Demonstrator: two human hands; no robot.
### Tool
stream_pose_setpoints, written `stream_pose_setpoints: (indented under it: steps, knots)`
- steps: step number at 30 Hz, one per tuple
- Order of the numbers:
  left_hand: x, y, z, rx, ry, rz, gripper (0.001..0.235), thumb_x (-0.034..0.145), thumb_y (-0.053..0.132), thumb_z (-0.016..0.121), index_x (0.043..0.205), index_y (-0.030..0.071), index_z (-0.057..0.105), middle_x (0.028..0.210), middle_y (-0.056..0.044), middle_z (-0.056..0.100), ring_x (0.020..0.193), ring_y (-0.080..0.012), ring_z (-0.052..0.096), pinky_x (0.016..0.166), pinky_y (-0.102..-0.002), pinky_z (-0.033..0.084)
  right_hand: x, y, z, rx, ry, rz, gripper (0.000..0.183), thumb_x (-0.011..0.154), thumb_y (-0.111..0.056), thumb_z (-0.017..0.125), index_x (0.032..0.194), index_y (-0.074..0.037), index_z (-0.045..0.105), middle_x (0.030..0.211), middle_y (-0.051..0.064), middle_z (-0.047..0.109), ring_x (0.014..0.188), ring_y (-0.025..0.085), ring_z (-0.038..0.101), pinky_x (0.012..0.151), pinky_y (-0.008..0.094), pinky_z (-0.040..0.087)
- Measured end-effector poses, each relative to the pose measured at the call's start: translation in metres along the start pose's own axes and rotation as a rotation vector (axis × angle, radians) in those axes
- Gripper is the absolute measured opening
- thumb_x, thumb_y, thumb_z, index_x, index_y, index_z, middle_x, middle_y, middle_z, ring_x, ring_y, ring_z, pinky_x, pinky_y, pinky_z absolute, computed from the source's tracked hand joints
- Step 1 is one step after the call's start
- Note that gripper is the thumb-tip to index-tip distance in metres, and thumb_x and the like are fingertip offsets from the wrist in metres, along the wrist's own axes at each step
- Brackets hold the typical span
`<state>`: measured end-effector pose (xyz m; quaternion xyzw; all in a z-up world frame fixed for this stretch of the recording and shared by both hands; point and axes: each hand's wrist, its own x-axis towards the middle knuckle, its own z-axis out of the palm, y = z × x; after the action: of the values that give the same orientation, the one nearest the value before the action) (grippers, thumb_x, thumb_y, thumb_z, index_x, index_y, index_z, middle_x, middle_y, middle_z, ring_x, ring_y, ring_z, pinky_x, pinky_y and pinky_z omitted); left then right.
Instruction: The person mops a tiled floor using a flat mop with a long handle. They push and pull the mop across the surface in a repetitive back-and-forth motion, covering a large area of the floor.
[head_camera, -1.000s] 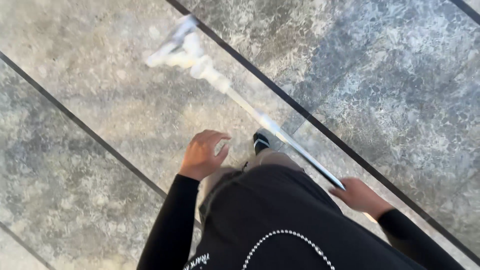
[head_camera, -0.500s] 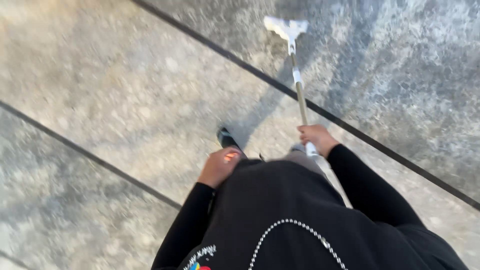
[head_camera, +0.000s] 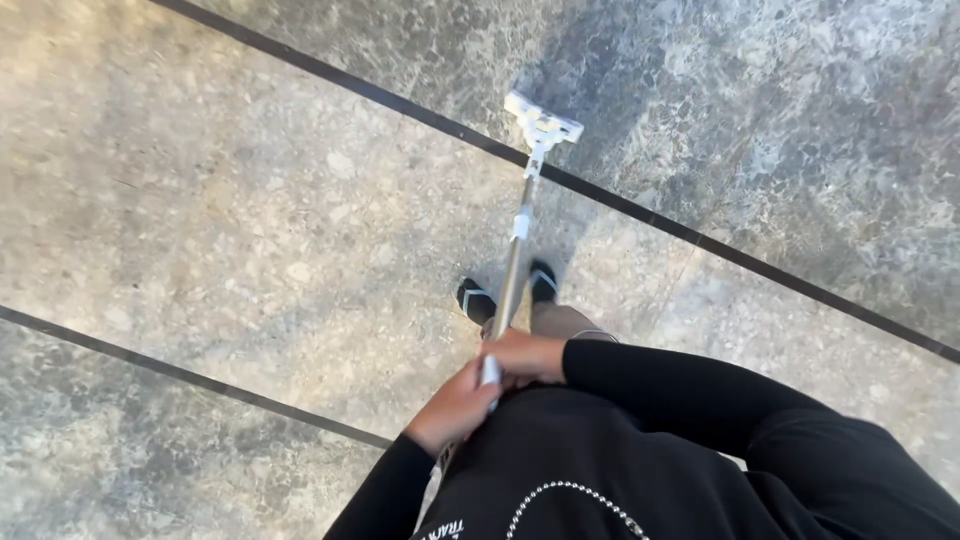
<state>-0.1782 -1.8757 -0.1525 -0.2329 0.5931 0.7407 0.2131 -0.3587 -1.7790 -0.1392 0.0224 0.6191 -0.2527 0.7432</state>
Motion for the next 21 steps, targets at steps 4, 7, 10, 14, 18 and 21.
stream_pose_setpoints:
  steps: [4,7,10,14,18,21]
  knots:
    - [-0.031,0.127,-0.013,-0.097,0.067,-0.571,0.049,0.091,0.021,0.052,0.138,0.008,0.052,0.079,-0.01,0.058,0.057,-0.0189,0.058,0.052,-0.04,0.05,0.031,-0.001,0.019,-0.153,-0.055,0.029,0.056,0.094,-0.056,0.059,0.083,-0.002,0.066,0.061,0.006,0.058,0.048,0.017,0.049,0.041,0.032,0.035]
    - [-0.015,0.149,-0.018,0.061,0.258,-0.685,0.045,0.091,0.024,0.056,0.133,0.007,0.052,0.087,-0.017,0.071,0.066,-0.0319,0.069,0.064,-0.047,0.056,0.055,-0.005,0.012,-0.251,-0.145,-0.075,0.072,0.097,-0.065,0.054,0.086,0.004,0.069,0.063,0.007,0.06,0.053,0.018,0.055,0.049,0.032,0.043]
    - [0.031,0.137,-0.019,0.377,0.408,-0.344,0.038,0.093,0.03,0.06,0.12,0.005,0.067,0.093,-0.021,0.076,0.083,-0.0367,0.074,0.073,-0.045,0.056,0.084,-0.007,-0.016,-0.132,-0.052,-0.291,0.068,0.097,-0.056,0.056,0.08,0.008,0.071,0.068,0.011,0.069,0.062,0.021,0.068,0.058,0.035,0.054]
    - [0.161,0.13,-0.027,0.307,0.478,-0.171,0.035,0.091,0.022,0.061,0.12,0.004,0.066,0.1,-0.025,0.074,0.094,-0.0414,0.071,0.077,-0.045,0.056,0.199,0.001,-0.108,0.086,0.306,-0.37,0.044,0.094,-0.034,0.065,0.091,0.01,0.064,0.078,0.018,0.07,0.069,0.026,0.07,0.059,0.041,0.055]
    - [0.346,0.136,-0.012,0.195,0.478,-0.017,0.039,0.09,0.013,0.06,0.128,0.004,0.065,0.104,-0.022,0.074,0.099,-0.0354,0.072,0.08,-0.042,0.055,0.255,-0.027,-0.295,0.259,0.344,-0.389,0.036,0.099,-0.025,0.061,0.101,0.011,0.064,0.087,0.018,0.074,0.076,0.025,0.073,0.064,0.039,0.057]
    - [0.497,0.183,0.006,-0.08,0.424,0.083,0.051,0.093,0.01,0.06,0.144,0.006,0.056,0.103,-0.014,0.074,0.091,-0.0191,0.069,0.076,-0.035,0.054,0.203,-0.107,-0.439,0.152,0.536,-0.41,0.042,0.104,-0.03,0.059,0.13,0.001,0.047,0.107,0.019,0.068,0.092,0.022,0.068,0.075,0.036,0.056]
